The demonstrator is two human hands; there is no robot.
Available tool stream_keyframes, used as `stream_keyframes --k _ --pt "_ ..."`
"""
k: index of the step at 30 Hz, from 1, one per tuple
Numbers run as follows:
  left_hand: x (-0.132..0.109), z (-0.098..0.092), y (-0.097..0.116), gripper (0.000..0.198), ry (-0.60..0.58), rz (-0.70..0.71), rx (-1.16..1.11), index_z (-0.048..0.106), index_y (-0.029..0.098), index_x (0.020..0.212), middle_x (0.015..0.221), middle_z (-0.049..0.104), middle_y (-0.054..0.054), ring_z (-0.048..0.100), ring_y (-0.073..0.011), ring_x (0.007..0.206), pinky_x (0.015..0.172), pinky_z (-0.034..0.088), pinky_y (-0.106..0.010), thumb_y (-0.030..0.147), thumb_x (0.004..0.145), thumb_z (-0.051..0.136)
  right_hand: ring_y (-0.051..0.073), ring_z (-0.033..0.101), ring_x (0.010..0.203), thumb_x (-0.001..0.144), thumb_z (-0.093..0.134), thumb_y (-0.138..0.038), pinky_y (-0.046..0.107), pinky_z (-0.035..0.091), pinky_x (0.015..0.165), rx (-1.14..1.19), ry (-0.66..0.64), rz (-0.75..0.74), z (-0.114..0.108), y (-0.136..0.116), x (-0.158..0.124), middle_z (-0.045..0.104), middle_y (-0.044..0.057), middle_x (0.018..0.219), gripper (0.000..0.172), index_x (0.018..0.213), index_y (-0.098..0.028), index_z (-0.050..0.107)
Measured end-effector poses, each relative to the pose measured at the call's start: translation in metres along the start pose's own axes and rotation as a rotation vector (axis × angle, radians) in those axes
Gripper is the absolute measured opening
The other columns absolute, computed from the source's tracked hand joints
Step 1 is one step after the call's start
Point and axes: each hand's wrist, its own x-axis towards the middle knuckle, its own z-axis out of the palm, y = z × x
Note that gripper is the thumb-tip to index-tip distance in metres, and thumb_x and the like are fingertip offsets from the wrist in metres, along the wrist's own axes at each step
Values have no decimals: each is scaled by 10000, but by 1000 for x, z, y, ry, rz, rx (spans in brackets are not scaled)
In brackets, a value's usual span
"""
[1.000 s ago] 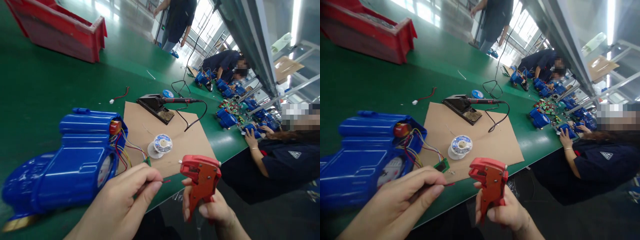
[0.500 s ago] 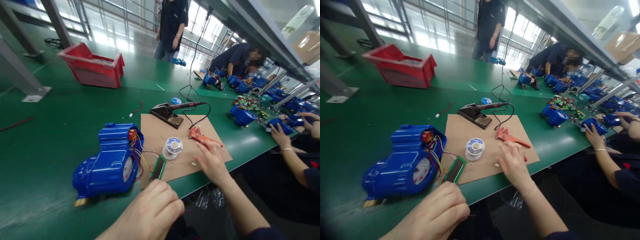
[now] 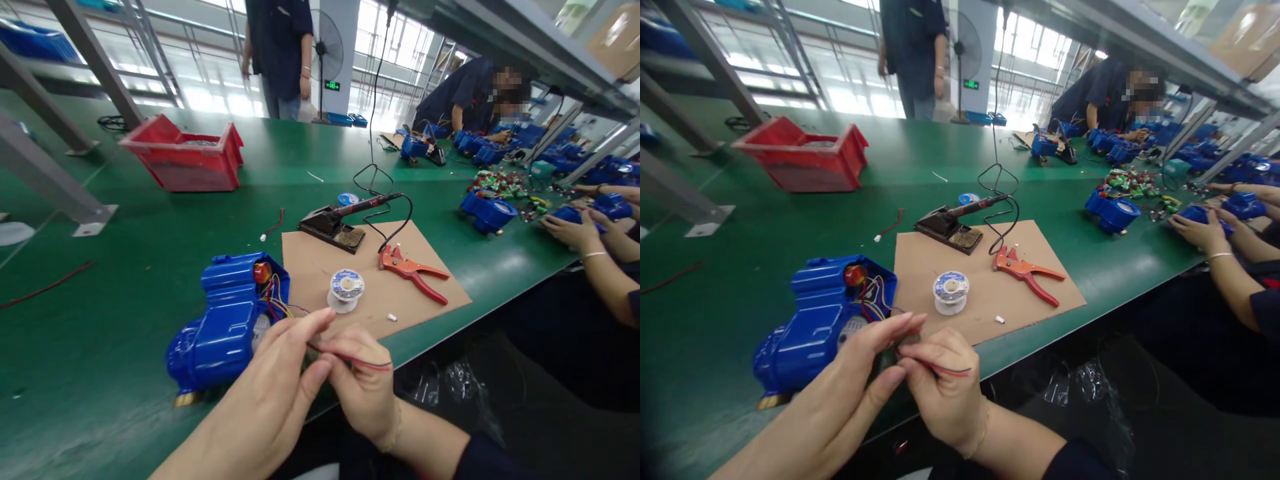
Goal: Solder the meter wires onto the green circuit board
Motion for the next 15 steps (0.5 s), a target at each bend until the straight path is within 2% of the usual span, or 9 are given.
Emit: stream_keyframes --k 3,6,11,13,15 --pt "5 7 -12 395 -10 7 29 413 222 1440 1095 739 -53 700 -180 1001 888 557 -306 291 1051 390 170 726 879 890 716 -279 303 584 799 30 38 85 -7 -4 5 776 61 961 146 1013 -244 786" --pt "5 13 -20 375 -9 -25 66 457 215 1408 913 741 -24 689 -168 824 806 538 -290 297 1048 389 141 727 787 882 731 -292 240 581 715 51 74 181 -15 -6 11 776 46 872 108 930 -224 800" --pt "-4 16 -37 294 -33 -45 80 655 232 1147 949 751 -42 682 -196 791 722 527 -292 370 1003 438 130 736 741 855 760 -324 186 577 683 54 76 259 -26 -6 19 776 39 814 122 856 -213 811" --pt "-3 14 -41 275 -51 -35 64 681 241 1084 928 760 -43 697 -213 808 742 540 -306 380 980 468 130 737 738 844 769 -336 179 576 680 39 64 255 -28 -5 22 774 37 805 127 847 -217 813" --pt "1 12 -38 268 -67 -38 41 687 241 1065 942 767 -52 717 -228 854 827 561 -332 367 974 468 124 733 750 844 768 -336 175 572 693 13 68 232 -27 -5 24 771 33 813 120 858 -226 813"
